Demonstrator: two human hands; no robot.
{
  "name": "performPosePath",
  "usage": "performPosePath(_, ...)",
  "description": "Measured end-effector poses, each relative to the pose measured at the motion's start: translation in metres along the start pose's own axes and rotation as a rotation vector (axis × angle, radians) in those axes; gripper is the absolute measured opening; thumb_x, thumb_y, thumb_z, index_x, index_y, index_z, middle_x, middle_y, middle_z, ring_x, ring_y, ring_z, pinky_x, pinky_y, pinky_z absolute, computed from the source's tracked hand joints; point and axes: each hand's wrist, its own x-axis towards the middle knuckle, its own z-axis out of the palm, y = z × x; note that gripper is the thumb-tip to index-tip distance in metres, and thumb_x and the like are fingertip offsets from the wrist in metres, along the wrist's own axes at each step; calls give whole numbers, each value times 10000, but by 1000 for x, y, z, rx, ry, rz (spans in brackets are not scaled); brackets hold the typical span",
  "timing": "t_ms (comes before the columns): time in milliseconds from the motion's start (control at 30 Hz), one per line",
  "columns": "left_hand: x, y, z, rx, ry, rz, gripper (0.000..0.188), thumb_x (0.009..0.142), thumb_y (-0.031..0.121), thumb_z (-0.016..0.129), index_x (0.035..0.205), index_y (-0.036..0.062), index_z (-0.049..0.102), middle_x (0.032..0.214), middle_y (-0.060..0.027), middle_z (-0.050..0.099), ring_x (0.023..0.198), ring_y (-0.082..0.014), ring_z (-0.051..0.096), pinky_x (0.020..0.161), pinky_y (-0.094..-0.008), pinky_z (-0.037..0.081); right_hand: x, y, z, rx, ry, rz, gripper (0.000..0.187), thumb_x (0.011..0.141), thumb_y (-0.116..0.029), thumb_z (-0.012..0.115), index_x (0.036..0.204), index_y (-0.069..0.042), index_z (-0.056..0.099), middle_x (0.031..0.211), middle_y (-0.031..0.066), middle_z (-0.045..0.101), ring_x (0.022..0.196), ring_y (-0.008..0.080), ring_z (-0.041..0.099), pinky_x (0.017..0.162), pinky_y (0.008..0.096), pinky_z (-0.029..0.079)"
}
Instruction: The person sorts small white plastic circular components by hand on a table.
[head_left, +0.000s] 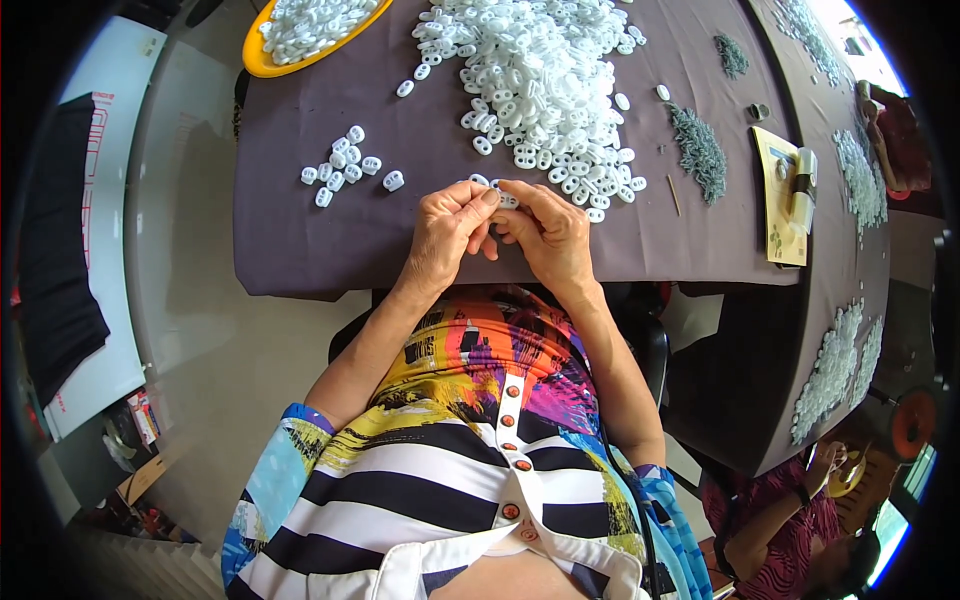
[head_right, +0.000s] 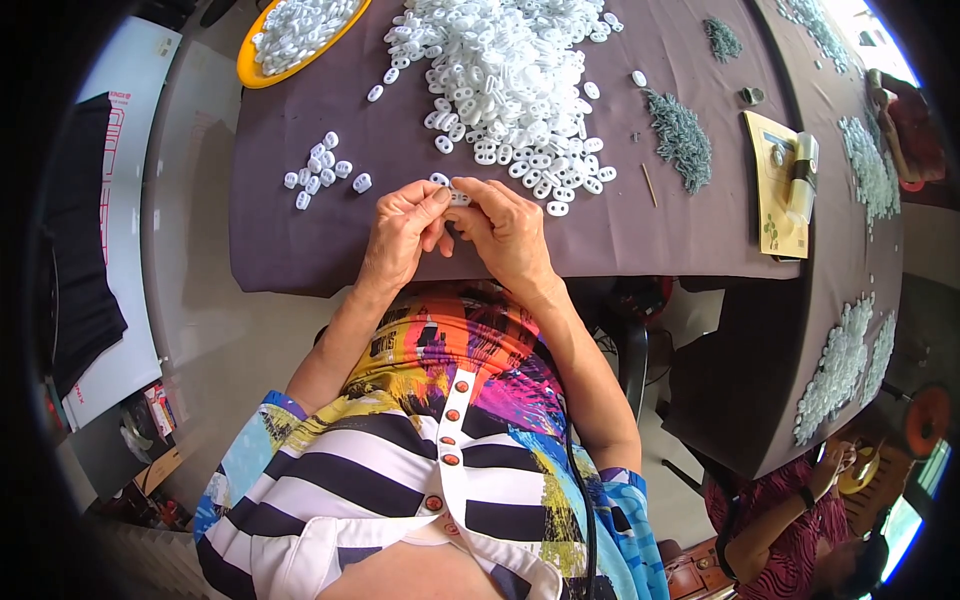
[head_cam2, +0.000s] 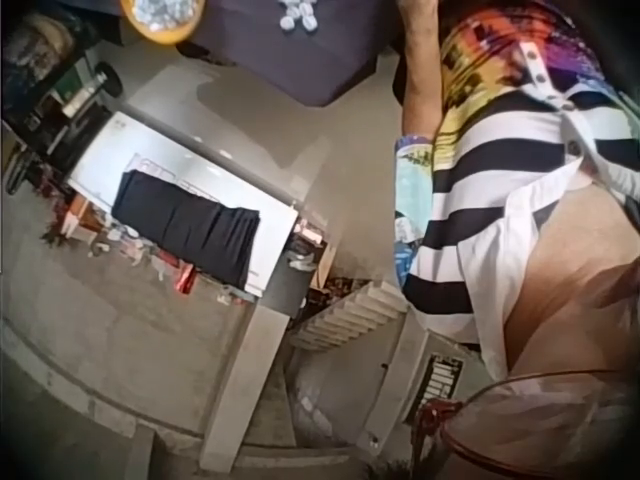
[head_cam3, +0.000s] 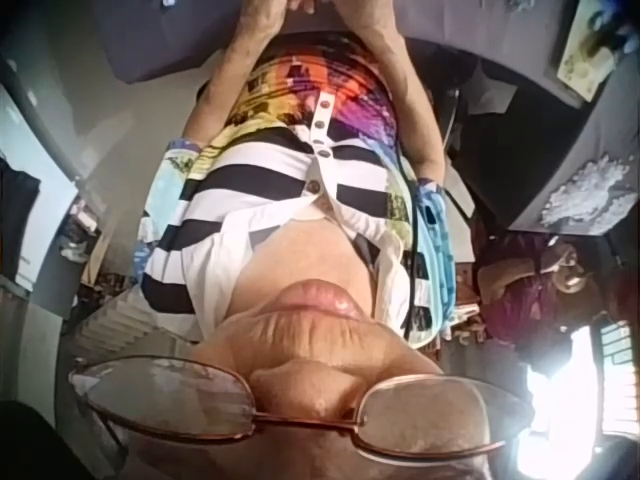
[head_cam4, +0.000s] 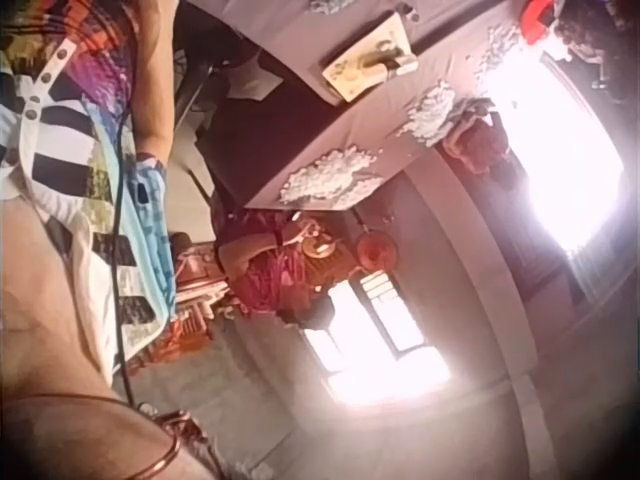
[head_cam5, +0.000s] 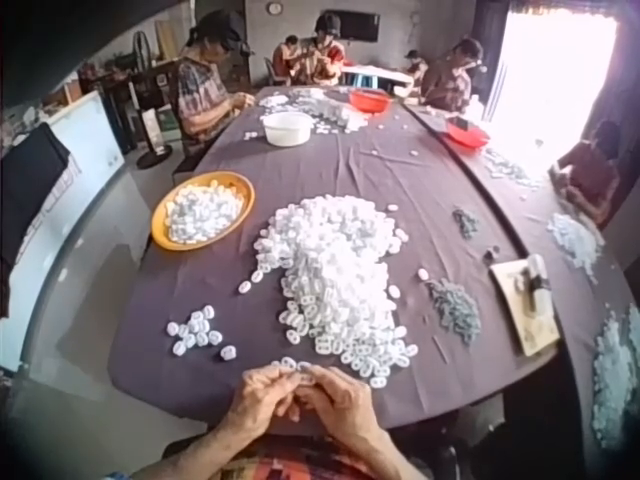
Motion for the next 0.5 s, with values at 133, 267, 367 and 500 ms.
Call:
performPosePath(133,1,0,0,-5,5,10,215,894,171,527,758,15,581,523,19,452,403,-35,373,385,-209,408,1,-1,0,12,-4,-2,283,790,22,605,1070,-13,599,781,55,630,619,99,621,536,215,493)
performPosePath(267,3,1,2,24,-31,9,194,902,166,523,804,9,580,529,20,448,419,-39,370,400,-217,414,1,4,-4,21,5,-10,280,782,25,614,1060,-7,604,780,61,628,633,104,622,539,214,494)
performPosePath(367,3,2,6,93,-31,28,196,894,165,541,797,1,586,533,15,465,411,-34,375,377,-205,391,-1,13,-4,21,19,-57,279,768,34,628,1044,2,608,765,66,621,624,108,615,536,217,492)
performPosePath(500,-2,6,1,193,19,-6,167,875,152,573,812,-1,595,533,26,458,399,-24,369,348,-192,361,-1,2,-5,-50,11,-137,262,736,8,673,992,-2,618,742,83,604,630,132,602,540,259,481)
